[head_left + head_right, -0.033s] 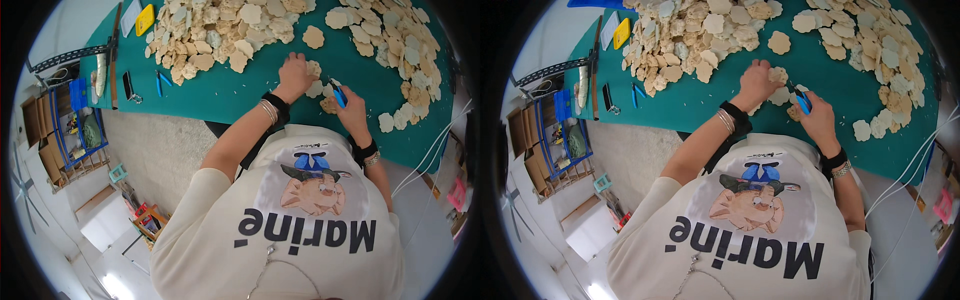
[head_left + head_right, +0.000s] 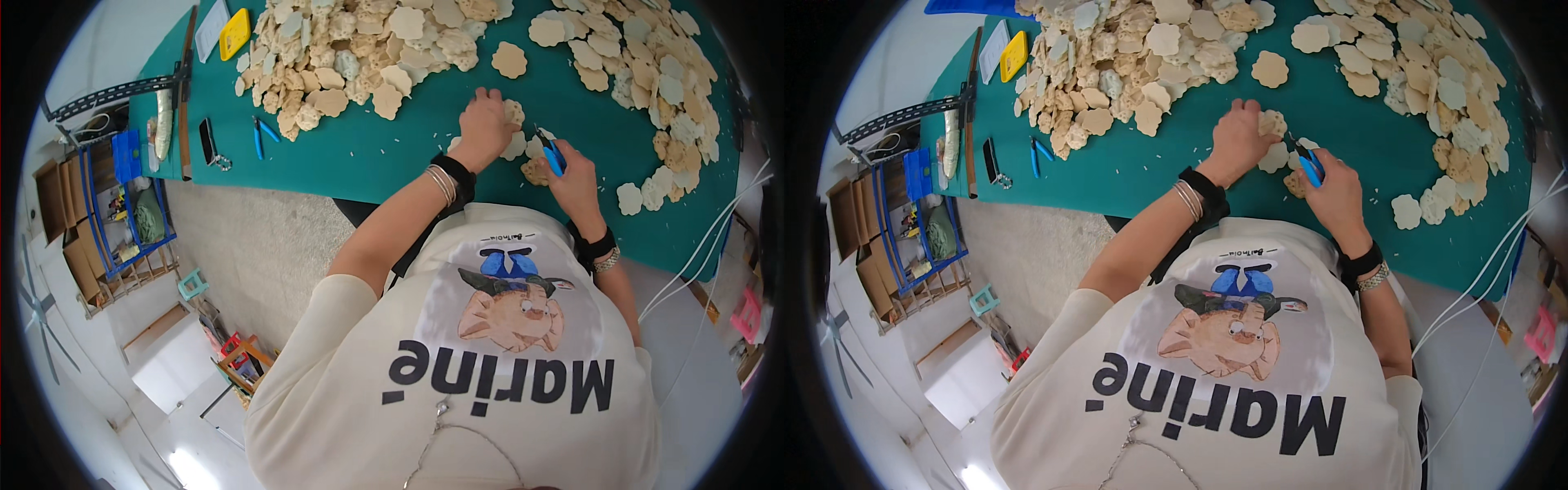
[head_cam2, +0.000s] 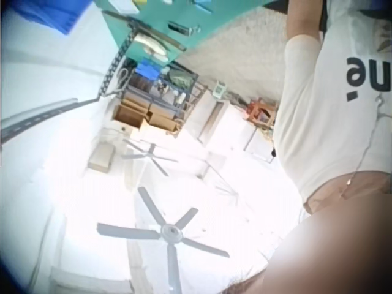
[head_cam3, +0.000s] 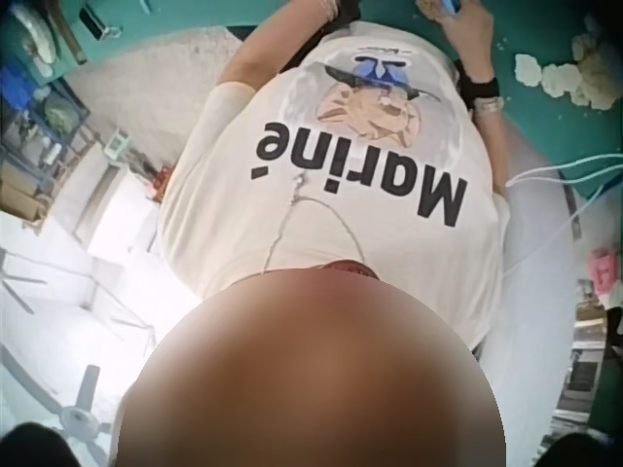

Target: The person uses blue-handled pliers to trim the edges of small, light-colored, irregularly shaped craft pieces on a green table. They pick up each piece, trim it, and place it back on the table, repeating this process for many pieces.

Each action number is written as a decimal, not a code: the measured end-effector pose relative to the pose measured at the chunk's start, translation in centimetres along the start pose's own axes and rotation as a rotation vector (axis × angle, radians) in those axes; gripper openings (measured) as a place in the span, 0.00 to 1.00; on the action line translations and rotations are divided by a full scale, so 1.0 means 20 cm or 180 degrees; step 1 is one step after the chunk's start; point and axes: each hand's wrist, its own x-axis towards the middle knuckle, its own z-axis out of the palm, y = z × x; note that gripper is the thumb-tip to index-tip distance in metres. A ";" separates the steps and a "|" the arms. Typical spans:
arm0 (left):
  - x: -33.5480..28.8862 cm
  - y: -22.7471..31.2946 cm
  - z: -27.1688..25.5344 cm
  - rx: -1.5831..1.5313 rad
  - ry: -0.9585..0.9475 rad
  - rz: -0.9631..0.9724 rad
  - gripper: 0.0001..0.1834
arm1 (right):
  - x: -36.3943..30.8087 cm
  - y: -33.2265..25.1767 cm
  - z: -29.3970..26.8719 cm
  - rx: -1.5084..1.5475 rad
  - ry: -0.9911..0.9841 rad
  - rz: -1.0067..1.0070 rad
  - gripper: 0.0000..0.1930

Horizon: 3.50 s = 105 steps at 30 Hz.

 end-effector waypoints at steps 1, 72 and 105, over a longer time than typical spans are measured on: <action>0.00 0.02 0.03 -0.0074 -0.0079 -0.0030 0.27 | 0.00 0.00 0.00 -0.0032 0.0031 0.0036 0.18; -0.33 -0.30 -0.35 -0.4586 -0.0905 -0.1037 0.21 | 0.15 -0.21 -0.05 0.0085 -0.0933 -0.0406 0.15; -0.32 -0.22 -0.38 -0.3634 -0.1507 -0.0679 0.10 | 0.09 -0.25 0.04 -0.0143 -0.0759 -0.0853 0.08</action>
